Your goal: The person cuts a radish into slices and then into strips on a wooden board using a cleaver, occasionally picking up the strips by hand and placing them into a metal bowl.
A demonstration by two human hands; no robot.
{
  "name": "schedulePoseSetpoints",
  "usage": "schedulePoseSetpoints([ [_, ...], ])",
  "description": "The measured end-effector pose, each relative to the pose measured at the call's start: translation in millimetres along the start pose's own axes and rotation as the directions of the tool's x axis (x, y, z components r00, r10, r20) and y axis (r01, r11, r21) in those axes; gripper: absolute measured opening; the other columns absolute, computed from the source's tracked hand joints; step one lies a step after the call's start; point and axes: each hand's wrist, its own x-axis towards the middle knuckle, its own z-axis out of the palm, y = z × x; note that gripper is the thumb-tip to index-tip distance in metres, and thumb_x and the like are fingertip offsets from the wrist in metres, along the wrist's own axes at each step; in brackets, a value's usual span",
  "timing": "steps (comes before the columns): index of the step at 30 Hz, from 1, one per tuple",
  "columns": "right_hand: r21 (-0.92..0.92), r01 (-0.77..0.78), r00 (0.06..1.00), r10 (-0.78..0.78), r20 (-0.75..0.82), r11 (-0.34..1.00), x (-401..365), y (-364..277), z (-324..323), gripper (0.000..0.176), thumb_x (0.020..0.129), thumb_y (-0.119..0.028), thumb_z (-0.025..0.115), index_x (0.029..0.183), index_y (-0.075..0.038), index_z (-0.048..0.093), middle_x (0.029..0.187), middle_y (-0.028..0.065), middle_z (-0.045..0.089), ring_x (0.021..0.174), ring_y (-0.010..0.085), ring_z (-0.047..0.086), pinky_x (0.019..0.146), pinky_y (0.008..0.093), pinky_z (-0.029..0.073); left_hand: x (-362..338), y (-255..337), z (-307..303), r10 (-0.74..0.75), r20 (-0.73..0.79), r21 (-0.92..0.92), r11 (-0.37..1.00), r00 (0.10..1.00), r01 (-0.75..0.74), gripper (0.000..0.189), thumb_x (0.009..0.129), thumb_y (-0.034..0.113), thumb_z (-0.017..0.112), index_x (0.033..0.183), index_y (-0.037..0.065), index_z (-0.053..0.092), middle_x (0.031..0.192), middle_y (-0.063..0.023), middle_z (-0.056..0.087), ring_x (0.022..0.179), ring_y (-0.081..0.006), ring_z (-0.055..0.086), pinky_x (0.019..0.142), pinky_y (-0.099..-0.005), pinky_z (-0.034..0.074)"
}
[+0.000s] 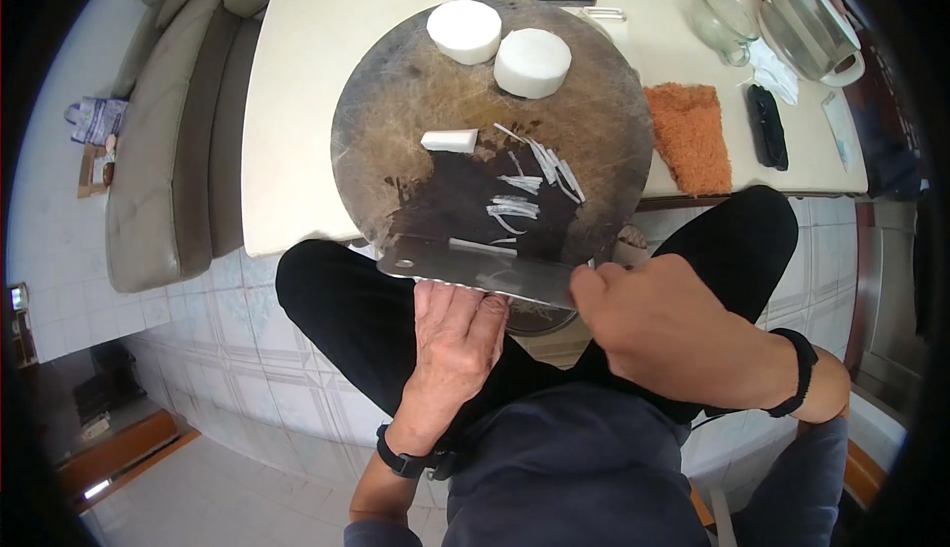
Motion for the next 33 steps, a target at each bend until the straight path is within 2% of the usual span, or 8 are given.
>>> schedulePoseSetpoints([
  [3, -0.009, 0.044, 0.998, -0.044, -0.045, 0.999, 8, 0, 3, 0.016, 0.068, -0.003, 0.066, 0.077, 0.003, 0.055, 0.062, 0.0165, 0.060, 0.056, 0.0286, 0.065, 0.049, 0.0348, 0.049, 1, 2, 1, -0.006, -0.009, 0.029, 1.000, 1.000, 0.007, 0.025, 0.067, 0.000, 0.075, 0.091, -0.003, 0.069, 0.093, -0.0134, 0.063, 0.090, -0.0300, 0.059, 0.082, -0.0443, 0.044],
  [7, 0.038, -0.013, 0.995, 0.017, -0.102, 0.999, 7, 6, 10, 0.015, 0.070, -0.004, 0.066, 0.078, 0.002, 0.055, 0.063, 0.0169, 0.061, 0.057, 0.0296, 0.065, 0.050, 0.0355, 0.049, 0, 3, 6, -0.027, -0.052, 0.034, 0.999, 0.998, 0.029, 0.026, 0.066, 0.000, 0.075, 0.092, -0.002, 0.069, 0.093, -0.0134, 0.062, 0.093, -0.0306, 0.058, 0.088, -0.0463, 0.044],
  [12, 0.069, -0.007, 0.995, 0.014, -0.101, 0.998, -5, 4, 2, 0.015, 0.070, -0.004, 0.066, 0.078, 0.002, 0.055, 0.064, 0.0165, 0.061, 0.056, 0.0293, 0.065, 0.050, 0.0363, 0.050, -2, 2, 4, -0.009, -0.047, 0.041, 0.999, 0.999, 0.011, 0.025, 0.066, 0.000, 0.076, 0.090, -0.002, 0.069, 0.091, -0.0117, 0.061, 0.088, -0.0288, 0.057, 0.082, -0.0435, 0.043],
  [16, -0.009, -0.012, 1.000, 0.012, -0.010, 1.000, -6, -1, 1, 0.015, 0.069, -0.004, 0.066, 0.077, 0.002, 0.055, 0.065, 0.0160, 0.061, 0.054, 0.0277, 0.065, 0.049, 0.0353, 0.050, -1, 0, 4, 0.005, -0.052, 0.032, 0.999, 0.999, -0.004, 0.022, 0.067, 0.000, 0.076, 0.087, -0.001, 0.068, 0.087, -0.0101, 0.059, 0.083, -0.0275, 0.056, 0.075, -0.0406, 0.042],
  [19, -0.014, -0.015, 1.000, 0.015, -0.018, 1.000, -1, -6, 4, 0.017, 0.067, -0.002, 0.065, 0.080, 0.002, 0.053, 0.066, 0.0144, 0.059, 0.056, 0.0278, 0.063, 0.050, 0.0360, 0.048, -5, 2, 2, -0.037, -0.010, 0.002, 0.999, 0.999, 0.037, 0.031, 0.062, -0.006, 0.075, 0.092, -0.003, 0.067, 0.096, -0.0159, 0.062, 0.092, -0.0351, 0.059, 0.082, -0.0465, 0.043],
  [24, 0.019, 0.006, 0.999, -0.005, -0.047, 1.000, 11, 0, 11, 0.019, 0.066, 0.001, 0.062, 0.081, 0.001, 0.050, 0.066, 0.0138, 0.057, 0.057, 0.0299, 0.061, 0.052, 0.0383, 0.047, -3, 1, 5, -0.020, -0.041, 0.047, 0.999, 0.999, 0.022, 0.027, 0.065, -0.001, 0.077, 0.091, -0.002, 0.068, 0.093, -0.0127, 0.062, 0.091, -0.0315, 0.058, 0.083, -0.0456, 0.044],
  [26, 0.025, -0.020, 0.990, 0.024, -0.139, 0.999, 9, 3, 13, 0.016, 0.072, -0.007, 0.067, 0.076, 0.002, 0.055, 0.061, 0.0176, 0.060, 0.055, 0.0304, 0.064, 0.050, 0.0371, 0.050, -1, 1, 6, -0.003, -0.073, 0.071, 0.997, 0.997, 0.008, 0.025, 0.067, 0.002, 0.077, 0.091, -0.001, 0.069, 0.091, -0.0107, 0.061, 0.089, -0.0288, 0.058, 0.082, -0.0443, 0.044],
  [33, 0.093, -0.017, 1.000, 0.018, -0.008, 0.995, -6, 6, -2, 0.018, 0.071, -0.009, 0.069, 0.077, 0.001, 0.055, 0.062, 0.0166, 0.061, 0.056, 0.0310, 0.065, 0.050, 0.0385, 0.049, -4, 0, 8, -0.001, -0.092, 0.051, 0.999, 0.996, 0.005, 0.026, 0.066, 0.002, 0.079, 0.091, -0.001, 0.070, 0.090, -0.0106, 0.061, 0.089, -0.0283, 0.058, 0.083, -0.0438, 0.044],
])
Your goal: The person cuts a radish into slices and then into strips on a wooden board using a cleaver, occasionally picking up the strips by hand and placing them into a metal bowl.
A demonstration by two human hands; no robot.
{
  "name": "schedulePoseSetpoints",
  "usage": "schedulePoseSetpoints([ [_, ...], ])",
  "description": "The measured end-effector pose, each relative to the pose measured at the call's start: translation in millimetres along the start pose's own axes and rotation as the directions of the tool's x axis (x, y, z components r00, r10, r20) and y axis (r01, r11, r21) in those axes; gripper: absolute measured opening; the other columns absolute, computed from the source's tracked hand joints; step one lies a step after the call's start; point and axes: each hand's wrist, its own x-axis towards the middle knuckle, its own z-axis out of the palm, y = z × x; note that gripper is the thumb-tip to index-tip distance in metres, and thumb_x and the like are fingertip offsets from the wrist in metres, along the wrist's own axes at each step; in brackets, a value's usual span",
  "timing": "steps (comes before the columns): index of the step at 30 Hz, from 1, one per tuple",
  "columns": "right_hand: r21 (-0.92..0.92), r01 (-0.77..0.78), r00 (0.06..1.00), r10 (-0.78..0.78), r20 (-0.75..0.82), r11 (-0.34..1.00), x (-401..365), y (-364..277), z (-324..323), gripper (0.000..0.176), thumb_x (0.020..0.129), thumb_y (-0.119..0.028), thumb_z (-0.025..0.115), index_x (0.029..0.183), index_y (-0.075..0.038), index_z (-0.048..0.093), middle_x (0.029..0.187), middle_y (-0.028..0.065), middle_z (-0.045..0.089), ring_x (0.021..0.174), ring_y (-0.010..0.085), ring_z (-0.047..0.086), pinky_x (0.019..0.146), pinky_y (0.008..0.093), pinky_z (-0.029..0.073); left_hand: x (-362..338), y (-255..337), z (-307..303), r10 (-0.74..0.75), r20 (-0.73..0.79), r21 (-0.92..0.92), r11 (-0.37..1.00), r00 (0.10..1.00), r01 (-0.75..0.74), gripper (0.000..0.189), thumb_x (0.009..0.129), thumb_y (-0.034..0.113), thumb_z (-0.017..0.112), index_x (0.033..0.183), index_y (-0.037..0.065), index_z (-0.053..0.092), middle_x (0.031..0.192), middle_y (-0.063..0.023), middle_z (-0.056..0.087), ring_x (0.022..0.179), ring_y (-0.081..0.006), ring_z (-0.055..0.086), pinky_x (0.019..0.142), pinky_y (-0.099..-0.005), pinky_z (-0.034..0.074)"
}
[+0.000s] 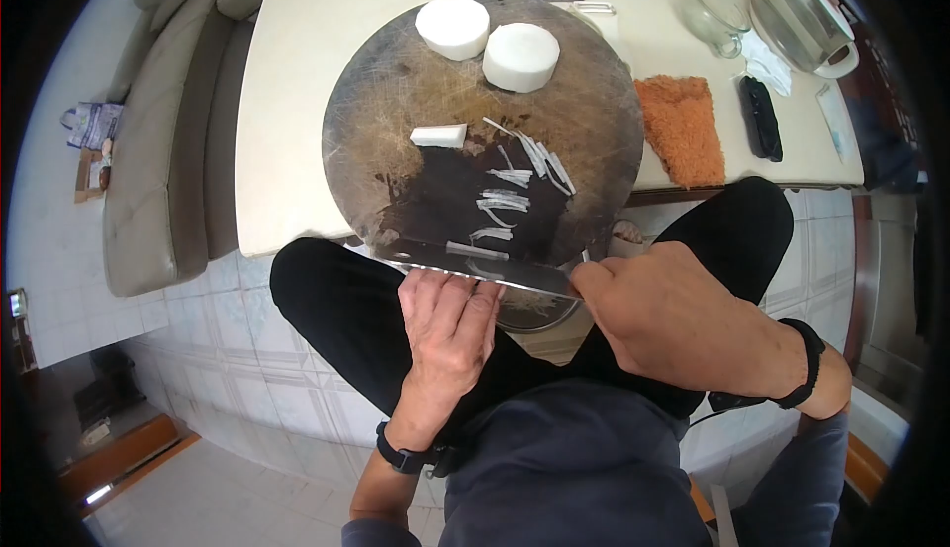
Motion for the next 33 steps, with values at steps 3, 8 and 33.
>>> schedulePoseSetpoints([
  [3, -0.023, -0.012, 0.999, 0.013, 0.031, 1.000, 2, -1, 3, 0.017, 0.071, -0.008, 0.068, 0.077, 0.001, 0.055, 0.062, 0.0169, 0.061, 0.056, 0.0306, 0.065, 0.051, 0.0379, 0.049, -2, -1, -2, -0.007, 0.015, 0.006, 1.000, 1.000, 0.007, 0.027, 0.066, 0.002, 0.079, 0.090, -0.001, 0.069, 0.091, -0.0104, 0.061, 0.089, -0.0280, 0.058, 0.081, -0.0430, 0.044],
  [8, -0.049, 0.045, 0.999, -0.045, -0.016, 0.998, 18, -6, 9, 0.014, 0.069, 0.001, 0.059, 0.080, -0.001, 0.050, 0.065, 0.0131, 0.058, 0.060, 0.0321, 0.061, 0.055, 0.0408, 0.048, -2, 2, -3, -0.019, 0.044, 0.022, 1.000, 0.999, 0.018, 0.026, 0.066, 0.001, 0.076, 0.092, -0.001, 0.070, 0.093, -0.0103, 0.062, 0.089, -0.0278, 0.058, 0.078, -0.0412, 0.044],
  [33, -0.082, 0.025, 1.000, -0.023, 0.022, 0.996, 8, -8, 14, 0.020, 0.068, 0.000, 0.061, 0.085, 0.002, 0.052, 0.067, 0.0125, 0.057, 0.059, 0.0299, 0.060, 0.051, 0.0370, 0.045, -22, 6, 0, -0.075, 0.023, -0.025, 0.997, 0.997, 0.076, 0.029, 0.065, -0.002, 0.073, 0.094, -0.001, 0.069, 0.094, -0.0131, 0.062, 0.090, -0.0315, 0.059, 0.087, -0.0513, 0.045],
])
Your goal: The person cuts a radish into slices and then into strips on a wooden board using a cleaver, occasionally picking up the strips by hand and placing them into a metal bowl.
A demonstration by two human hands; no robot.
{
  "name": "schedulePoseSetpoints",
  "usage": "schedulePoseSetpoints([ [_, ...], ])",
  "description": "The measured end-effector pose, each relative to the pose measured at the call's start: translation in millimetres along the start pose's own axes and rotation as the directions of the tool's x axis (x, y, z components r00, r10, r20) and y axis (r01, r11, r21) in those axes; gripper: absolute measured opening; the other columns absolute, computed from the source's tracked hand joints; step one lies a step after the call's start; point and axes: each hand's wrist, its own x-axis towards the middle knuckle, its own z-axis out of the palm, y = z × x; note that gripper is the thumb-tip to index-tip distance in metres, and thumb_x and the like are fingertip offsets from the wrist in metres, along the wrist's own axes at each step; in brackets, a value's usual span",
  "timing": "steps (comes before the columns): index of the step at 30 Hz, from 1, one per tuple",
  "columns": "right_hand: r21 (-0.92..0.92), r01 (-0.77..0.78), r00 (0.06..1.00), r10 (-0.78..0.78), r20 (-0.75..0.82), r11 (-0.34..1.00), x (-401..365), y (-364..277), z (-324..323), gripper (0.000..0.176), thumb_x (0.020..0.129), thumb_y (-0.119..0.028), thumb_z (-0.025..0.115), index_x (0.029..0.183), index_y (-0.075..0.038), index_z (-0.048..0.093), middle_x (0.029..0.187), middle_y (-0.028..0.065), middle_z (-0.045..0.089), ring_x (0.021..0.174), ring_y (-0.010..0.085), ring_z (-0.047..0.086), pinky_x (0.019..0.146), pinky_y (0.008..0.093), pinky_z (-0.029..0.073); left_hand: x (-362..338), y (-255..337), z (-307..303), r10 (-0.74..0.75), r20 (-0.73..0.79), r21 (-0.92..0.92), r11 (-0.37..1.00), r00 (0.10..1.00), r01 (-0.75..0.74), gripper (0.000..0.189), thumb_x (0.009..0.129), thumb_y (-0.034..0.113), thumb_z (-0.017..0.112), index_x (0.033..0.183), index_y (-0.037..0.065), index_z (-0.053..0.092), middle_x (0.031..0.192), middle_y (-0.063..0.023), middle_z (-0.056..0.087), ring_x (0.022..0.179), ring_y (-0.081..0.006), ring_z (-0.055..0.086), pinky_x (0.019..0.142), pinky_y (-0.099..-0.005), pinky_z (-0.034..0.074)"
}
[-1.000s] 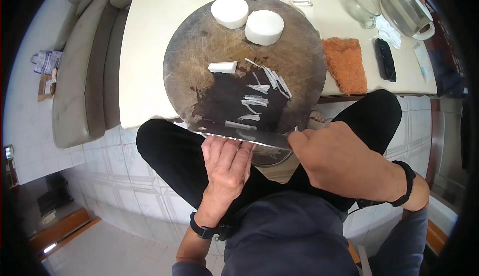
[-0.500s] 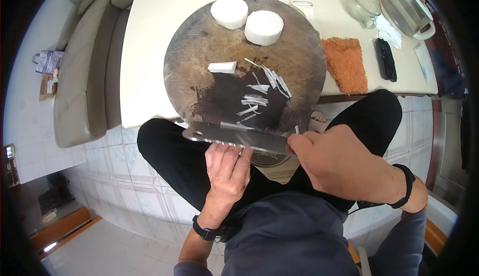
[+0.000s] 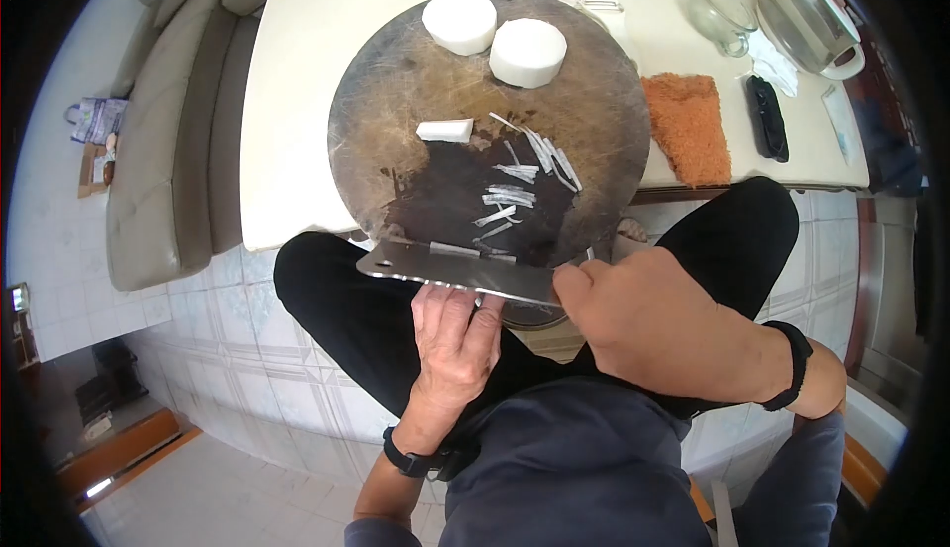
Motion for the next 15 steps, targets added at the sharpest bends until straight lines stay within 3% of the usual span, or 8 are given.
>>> schedulePoseSetpoints([
  [3, 0.032, 0.006, 0.998, -0.005, -0.056, 0.999, -6, 3, 0, 0.019, 0.069, 0.000, 0.061, 0.087, 0.001, 0.053, 0.068, 0.0130, 0.058, 0.059, 0.0294, 0.060, 0.051, 0.0368, 0.045, 3, 0, 0, 0.034, -0.023, 0.015, 0.999, 0.999, -0.034, 0.029, 0.065, -0.002, 0.073, 0.094, -0.001, 0.069, 0.091, -0.0122, 0.060, 0.089, -0.0309, 0.058, 0.084, -0.0494, 0.045],
  [8, 0.026, -0.044, 0.997, 0.042, 0.072, 0.999, -15, -4, -7, 0.022, 0.072, -0.001, 0.061, 0.092, 0.002, 0.054, 0.069, 0.0120, 0.057, 0.060, 0.0283, 0.061, 0.051, 0.0366, 0.045, 2, -1, -1, 0.050, 0.000, 0.030, 0.998, 0.999, -0.050, 0.027, 0.065, -0.003, 0.072, 0.091, -0.001, 0.068, 0.091, -0.0120, 0.060, 0.087, -0.0307, 0.058, 0.081, -0.0460, 0.044],
  [15, -0.004, -0.014, 0.999, 0.014, 0.049, 1.000, -4, -6, -1, 0.023, 0.069, 0.000, 0.062, 0.090, 0.003, 0.053, 0.069, 0.0122, 0.057, 0.059, 0.0292, 0.060, 0.051, 0.0360, 0.046, 0, 0, 0, 0.034, 0.014, 0.010, 0.999, 0.999, -0.034, 0.028, 0.064, -0.003, 0.072, 0.092, -0.001, 0.068, 0.093, -0.0123, 0.060, 0.088, -0.0313, 0.058, 0.084, -0.0484, 0.045],
])
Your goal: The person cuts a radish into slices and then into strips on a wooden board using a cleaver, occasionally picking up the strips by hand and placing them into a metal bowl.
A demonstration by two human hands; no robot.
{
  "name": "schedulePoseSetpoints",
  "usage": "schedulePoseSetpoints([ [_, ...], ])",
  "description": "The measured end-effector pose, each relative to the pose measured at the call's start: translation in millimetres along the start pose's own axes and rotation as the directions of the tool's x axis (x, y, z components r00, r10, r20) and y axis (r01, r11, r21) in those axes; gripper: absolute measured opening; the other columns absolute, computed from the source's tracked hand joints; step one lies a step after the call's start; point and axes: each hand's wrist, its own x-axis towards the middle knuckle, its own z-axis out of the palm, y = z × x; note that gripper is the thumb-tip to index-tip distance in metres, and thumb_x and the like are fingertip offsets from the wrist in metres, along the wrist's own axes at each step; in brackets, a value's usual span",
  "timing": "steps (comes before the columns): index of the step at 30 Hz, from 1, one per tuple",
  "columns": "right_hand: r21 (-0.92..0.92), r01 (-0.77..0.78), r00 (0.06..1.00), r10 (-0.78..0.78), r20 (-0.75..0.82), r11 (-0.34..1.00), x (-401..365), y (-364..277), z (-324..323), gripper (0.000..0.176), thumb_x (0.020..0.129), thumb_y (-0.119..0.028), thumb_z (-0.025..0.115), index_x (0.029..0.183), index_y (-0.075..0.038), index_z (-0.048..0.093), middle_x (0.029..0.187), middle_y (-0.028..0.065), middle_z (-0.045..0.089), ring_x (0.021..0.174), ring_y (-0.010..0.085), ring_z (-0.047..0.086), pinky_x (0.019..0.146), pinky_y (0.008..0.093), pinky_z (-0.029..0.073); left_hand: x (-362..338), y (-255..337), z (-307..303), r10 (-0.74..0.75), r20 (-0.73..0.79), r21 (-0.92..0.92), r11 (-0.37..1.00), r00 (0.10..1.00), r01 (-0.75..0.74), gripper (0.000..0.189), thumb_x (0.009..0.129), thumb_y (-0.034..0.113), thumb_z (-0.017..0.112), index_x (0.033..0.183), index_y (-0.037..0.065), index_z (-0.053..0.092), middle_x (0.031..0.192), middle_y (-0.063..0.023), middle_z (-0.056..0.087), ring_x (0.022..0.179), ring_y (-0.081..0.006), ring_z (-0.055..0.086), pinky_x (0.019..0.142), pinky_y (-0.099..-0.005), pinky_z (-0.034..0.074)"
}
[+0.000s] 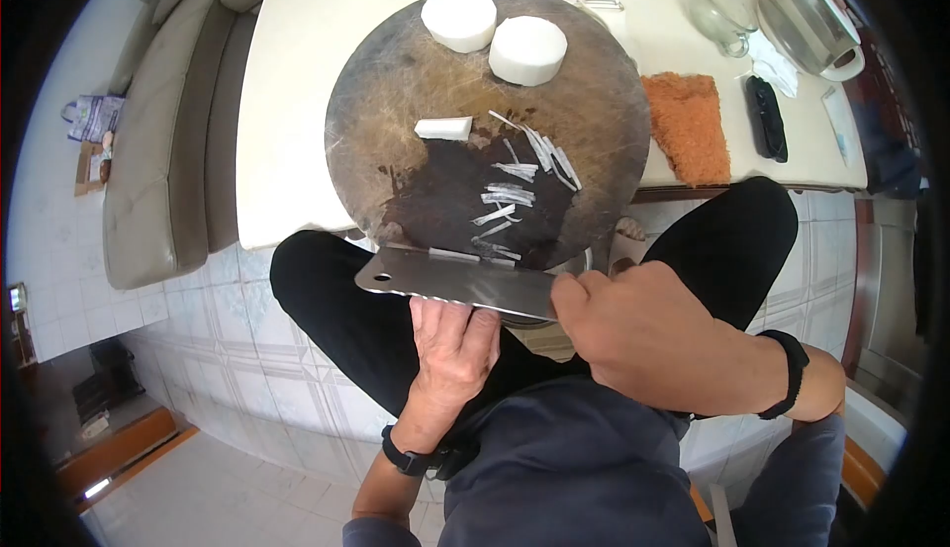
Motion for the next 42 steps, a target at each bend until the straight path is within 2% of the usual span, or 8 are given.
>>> schedulePoseSetpoints([
  [5, 0.018, 0.026, 0.984, -0.022, -0.179, 1.000, 7, 8, 5, 0.016, 0.069, -0.003, 0.065, 0.078, 0.003, 0.054, 0.065, 0.0168, 0.060, 0.055, 0.0288, 0.064, 0.049, 0.0355, 0.049, 3, -2, 1, 0.042, -0.042, 0.019, 0.999, 0.998, -0.041, 0.030, 0.064, -0.001, 0.074, 0.094, -0.001, 0.069, 0.093, -0.0115, 0.061, 0.088, -0.0299, 0.058, 0.084, -0.0446, 0.047],
  [12, 0.081, 0.029, 0.998, -0.024, -0.059, 0.996, -12, 4, -5, 0.021, 0.065, -0.001, 0.066, 0.080, 0.004, 0.053, 0.065, 0.0155, 0.059, 0.052, 0.0284, 0.062, 0.047, 0.0357, 0.047, -11, -5, 3, 0.004, -0.020, -0.023, 1.000, 1.000, -0.004, 0.034, 0.060, -0.005, 0.075, 0.094, -0.002, 0.070, 0.096, -0.0150, 0.062, 0.092, -0.0349, 0.060, 0.085, -0.0492, 0.046],
  [15, 0.094, -0.034, 0.999, 0.032, 0.019, 0.995, -14, 3, -6, 0.026, 0.070, 0.000, 0.064, 0.095, 0.002, 0.054, 0.070, 0.0126, 0.057, 0.059, 0.0303, 0.060, 0.050, 0.0373, 0.045, -9, -4, 1, 0.016, -0.016, -0.017, 1.000, 1.000, -0.017, 0.033, 0.060, -0.004, 0.075, 0.093, -0.002, 0.070, 0.096, -0.0158, 0.061, 0.091, -0.0355, 0.060, 0.084, -0.0490, 0.046],
  [17, 0.099, -0.039, 0.998, 0.035, 0.044, 0.994, -14, 4, -6, 0.028, 0.070, 0.000, 0.064, 0.095, 0.003, 0.054, 0.071, 0.0129, 0.057, 0.058, 0.0302, 0.060, 0.050, 0.0372, 0.045, -9, -4, 3, 0.020, -0.034, 0.001, 1.000, 0.999, -0.020, 0.029, 0.065, -0.002, 0.074, 0.094, -0.001, 0.070, 0.090, -0.0121, 0.060, 0.085, -0.0298, 0.058, 0.080, -0.0460, 0.046],
  [21, 0.098, -0.039, 0.999, 0.035, 0.036, 0.994, -11, 4, -6, 0.025, 0.069, 0.000, 0.064, 0.092, 0.003, 0.053, 0.069, 0.0136, 0.058, 0.058, 0.0307, 0.061, 0.050, 0.0375, 0.045, -12, -4, 6, 0.024, -0.033, 0.007, 1.000, 0.999, -0.024, 0.031, 0.065, -0.002, 0.074, 0.096, -0.001, 0.069, 0.093, -0.0132, 0.060, 0.090, -0.0309, 0.058, 0.083, -0.0472, 0.046],
  [23, 0.126, 0.013, 0.998, -0.006, -0.058, 0.992, -5, 3, -5, 0.015, 0.068, -0.001, 0.064, 0.077, 0.004, 0.054, 0.062, 0.0175, 0.059, 0.055, 0.0318, 0.063, 0.050, 0.0367, 0.049, -12, -5, 7, 0.049, -0.031, 0.017, 0.999, 0.998, -0.048, 0.036, 0.066, -0.003, 0.074, 0.101, -0.001, 0.069, 0.100, -0.0145, 0.059, 0.096, -0.0317, 0.057, 0.086, -0.0482, 0.046],
  [30, 0.130, 0.030, 0.990, -0.012, -0.139, 0.991, 5, 5, 6, 0.012, 0.070, -0.001, 0.063, 0.078, 0.003, 0.055, 0.062, 0.0182, 0.060, 0.056, 0.0326, 0.064, 0.052, 0.0375, 0.050, -20, -2, 8, 0.042, 0.008, 0.038, 0.998, 0.999, -0.043, 0.048, 0.070, -0.005, 0.071, 0.117, 0.000, 0.064, 0.118, -0.0159, 0.056, 0.111, -0.0343, 0.054, 0.096, -0.0500, 0.043],
  [42, 0.099, 0.014, 0.998, -0.008, -0.062, 0.995, -11, 5, -3, 0.015, 0.068, -0.002, 0.065, 0.078, 0.003, 0.055, 0.064, 0.0163, 0.061, 0.055, 0.0303, 0.064, 0.051, 0.0369, 0.049, -23, -4, 10, 0.040, -0.011, 0.066, 0.997, 0.999, -0.040, 0.040, 0.070, -0.001, 0.075, 0.110, -0.001, 0.065, 0.108, -0.0159, 0.055, 0.105, -0.0345, 0.054, 0.091, -0.0505, 0.043],
])
